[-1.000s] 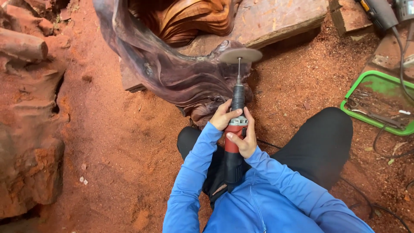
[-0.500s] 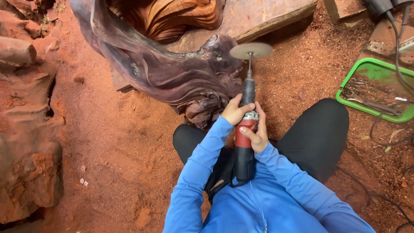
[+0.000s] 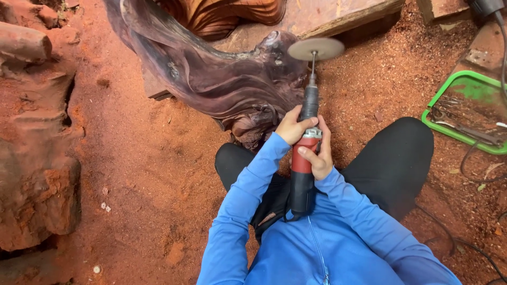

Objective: Sanding and polishing a large wooden sculpture using a handheld power tool in a workshop.

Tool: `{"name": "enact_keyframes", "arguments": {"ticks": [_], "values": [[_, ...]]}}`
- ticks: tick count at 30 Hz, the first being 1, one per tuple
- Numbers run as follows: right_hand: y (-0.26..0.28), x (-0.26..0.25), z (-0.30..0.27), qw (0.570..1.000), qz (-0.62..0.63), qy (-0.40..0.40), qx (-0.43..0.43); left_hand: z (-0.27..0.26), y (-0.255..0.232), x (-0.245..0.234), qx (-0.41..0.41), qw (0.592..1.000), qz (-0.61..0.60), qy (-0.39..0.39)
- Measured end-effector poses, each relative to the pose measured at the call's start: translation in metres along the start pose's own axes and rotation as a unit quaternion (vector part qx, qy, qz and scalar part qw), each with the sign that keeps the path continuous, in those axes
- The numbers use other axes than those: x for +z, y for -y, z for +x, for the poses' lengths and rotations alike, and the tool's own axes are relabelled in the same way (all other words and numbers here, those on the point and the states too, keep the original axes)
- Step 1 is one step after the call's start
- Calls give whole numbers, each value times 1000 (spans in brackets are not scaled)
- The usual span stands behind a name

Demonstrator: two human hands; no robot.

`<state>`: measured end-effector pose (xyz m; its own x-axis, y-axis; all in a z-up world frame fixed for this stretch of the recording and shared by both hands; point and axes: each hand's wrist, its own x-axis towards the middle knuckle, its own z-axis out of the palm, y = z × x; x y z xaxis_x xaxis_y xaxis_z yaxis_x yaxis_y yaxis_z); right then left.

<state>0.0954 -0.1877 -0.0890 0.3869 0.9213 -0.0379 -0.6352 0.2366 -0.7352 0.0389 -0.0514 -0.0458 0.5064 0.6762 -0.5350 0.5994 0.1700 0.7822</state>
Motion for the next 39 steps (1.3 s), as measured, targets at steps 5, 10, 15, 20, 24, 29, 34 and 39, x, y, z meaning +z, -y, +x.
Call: {"name": "enact_keyframes", "arguments": {"ticks": [5, 10, 15, 20, 24, 29, 34, 39], "values": [[-7, 0, -4, 1000, -3, -13, -2, 6, 9, 1, 6, 1000, -5, 6], [11, 17, 23, 1000, -18, -3, -22, 15, -14, -14, 30, 999, -18, -18], [10, 4, 44, 998, -16, 52, -36, 15, -29, -29, 68, 997, -24, -41], [13, 8, 38, 998, -26, 52, -35, 13, -19, -27, 71, 996, -32, -40], [21, 17, 50, 996, -7, 80, -41, 20, -20, -34, 85, 994, -40, -60], [22, 22, 33, 994, -80, 59, -48, 18, -5, -30, 98, 992, -60, -54], [15, 10, 40, 997, -27, 61, -37, 14, -11, -33, 133, 987, -79, -51], [12, 11, 39, 991, -74, 85, -75, 8, 2, -31, 181, 975, -119, -58]]}}
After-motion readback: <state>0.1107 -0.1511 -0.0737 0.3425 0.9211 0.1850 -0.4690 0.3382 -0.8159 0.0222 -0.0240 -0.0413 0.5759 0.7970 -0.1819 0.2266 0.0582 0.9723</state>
